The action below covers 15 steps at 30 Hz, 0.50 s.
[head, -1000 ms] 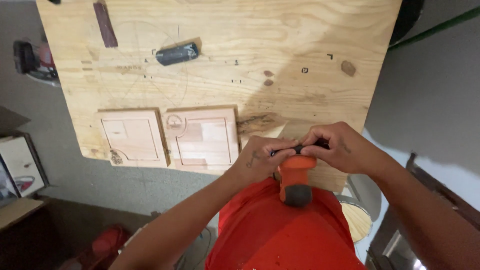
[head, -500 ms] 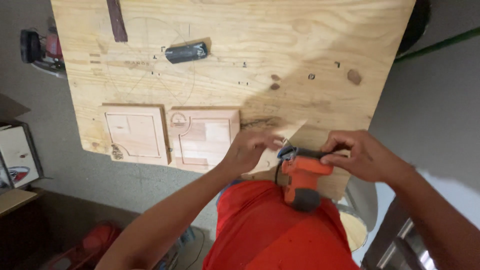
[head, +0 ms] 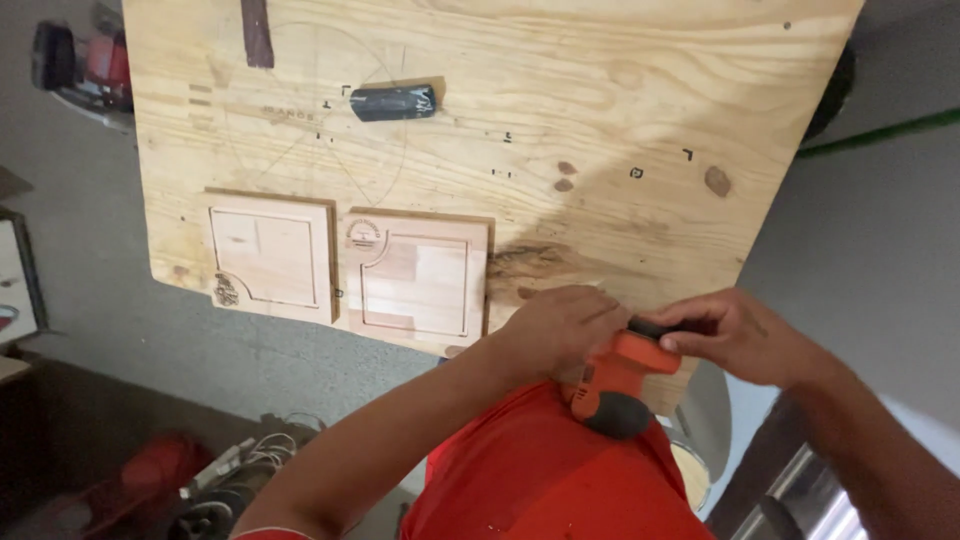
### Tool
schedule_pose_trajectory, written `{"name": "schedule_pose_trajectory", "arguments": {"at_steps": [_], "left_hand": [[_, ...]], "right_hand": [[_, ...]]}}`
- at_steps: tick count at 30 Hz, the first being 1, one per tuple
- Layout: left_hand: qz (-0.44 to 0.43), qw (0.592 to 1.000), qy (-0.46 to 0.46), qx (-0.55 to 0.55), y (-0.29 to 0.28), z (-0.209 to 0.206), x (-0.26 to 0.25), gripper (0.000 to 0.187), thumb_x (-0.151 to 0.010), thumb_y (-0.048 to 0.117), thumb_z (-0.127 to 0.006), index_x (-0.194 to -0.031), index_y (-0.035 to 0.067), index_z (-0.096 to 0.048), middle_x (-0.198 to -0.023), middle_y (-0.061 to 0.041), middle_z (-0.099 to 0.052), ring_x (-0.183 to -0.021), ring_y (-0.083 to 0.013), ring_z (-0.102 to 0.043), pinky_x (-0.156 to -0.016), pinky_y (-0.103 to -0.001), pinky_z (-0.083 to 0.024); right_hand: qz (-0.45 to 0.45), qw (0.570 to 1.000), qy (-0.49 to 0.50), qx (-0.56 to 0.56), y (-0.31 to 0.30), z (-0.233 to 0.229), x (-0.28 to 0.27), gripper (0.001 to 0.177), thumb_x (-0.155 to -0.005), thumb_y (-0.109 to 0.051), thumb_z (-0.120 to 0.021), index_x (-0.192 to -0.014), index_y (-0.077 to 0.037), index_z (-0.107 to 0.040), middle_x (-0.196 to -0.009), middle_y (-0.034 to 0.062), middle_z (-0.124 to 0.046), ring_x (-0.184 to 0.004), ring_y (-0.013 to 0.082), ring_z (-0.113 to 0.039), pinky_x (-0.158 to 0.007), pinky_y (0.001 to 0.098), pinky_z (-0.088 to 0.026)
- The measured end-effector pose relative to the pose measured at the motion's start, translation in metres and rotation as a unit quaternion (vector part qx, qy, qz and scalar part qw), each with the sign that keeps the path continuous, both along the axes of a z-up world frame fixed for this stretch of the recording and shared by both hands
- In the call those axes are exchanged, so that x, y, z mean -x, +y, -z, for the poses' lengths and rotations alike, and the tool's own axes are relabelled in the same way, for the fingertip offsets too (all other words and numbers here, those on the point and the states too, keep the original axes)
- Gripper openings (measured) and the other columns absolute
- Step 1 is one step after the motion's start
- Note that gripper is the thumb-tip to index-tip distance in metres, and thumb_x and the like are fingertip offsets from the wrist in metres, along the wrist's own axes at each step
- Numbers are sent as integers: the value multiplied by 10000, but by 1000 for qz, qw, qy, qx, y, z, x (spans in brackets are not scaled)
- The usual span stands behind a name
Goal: The person uses an electric sander to smooth the surface of a small wooden panel on a workbench. They pause to remove and reattach the sanding pad, then resume sanding the same panel.
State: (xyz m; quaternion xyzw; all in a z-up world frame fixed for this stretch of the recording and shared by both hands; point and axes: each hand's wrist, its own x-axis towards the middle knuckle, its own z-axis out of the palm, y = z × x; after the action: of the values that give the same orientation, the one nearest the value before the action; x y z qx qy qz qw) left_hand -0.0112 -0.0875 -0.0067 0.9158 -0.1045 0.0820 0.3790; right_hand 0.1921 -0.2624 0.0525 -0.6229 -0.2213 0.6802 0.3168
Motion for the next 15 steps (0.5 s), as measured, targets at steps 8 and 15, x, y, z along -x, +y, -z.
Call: {"name": "schedule_pose_trajectory", "arguments": {"at_steps": [8,15], "left_hand": [[5,992,-104,-76,5,-30,-2,336,-968,60,-596,-1278,-69,-619,-1158,-203,-687,-1000,-341,-683,-1011,-469,-575],[-97,987,-29,124,-13,-10,-9,314,-1056,310,-576,-1274,107,-675,-1131,-131,-688,-1066,-360,-712,-960,-468,-598]], "right_hand": [[9,984,-157,-87,-28,28,23,318,-882,-275,-706,-1147,-128,-804,-1145,10,-852,-894,108,-784,-733,256,-612],[119,958,-228,-123,-22,21,34,237,-843,-177,-830,-983,7,-776,-1065,154,-832,-977,284,-799,-820,399,-613]]}}
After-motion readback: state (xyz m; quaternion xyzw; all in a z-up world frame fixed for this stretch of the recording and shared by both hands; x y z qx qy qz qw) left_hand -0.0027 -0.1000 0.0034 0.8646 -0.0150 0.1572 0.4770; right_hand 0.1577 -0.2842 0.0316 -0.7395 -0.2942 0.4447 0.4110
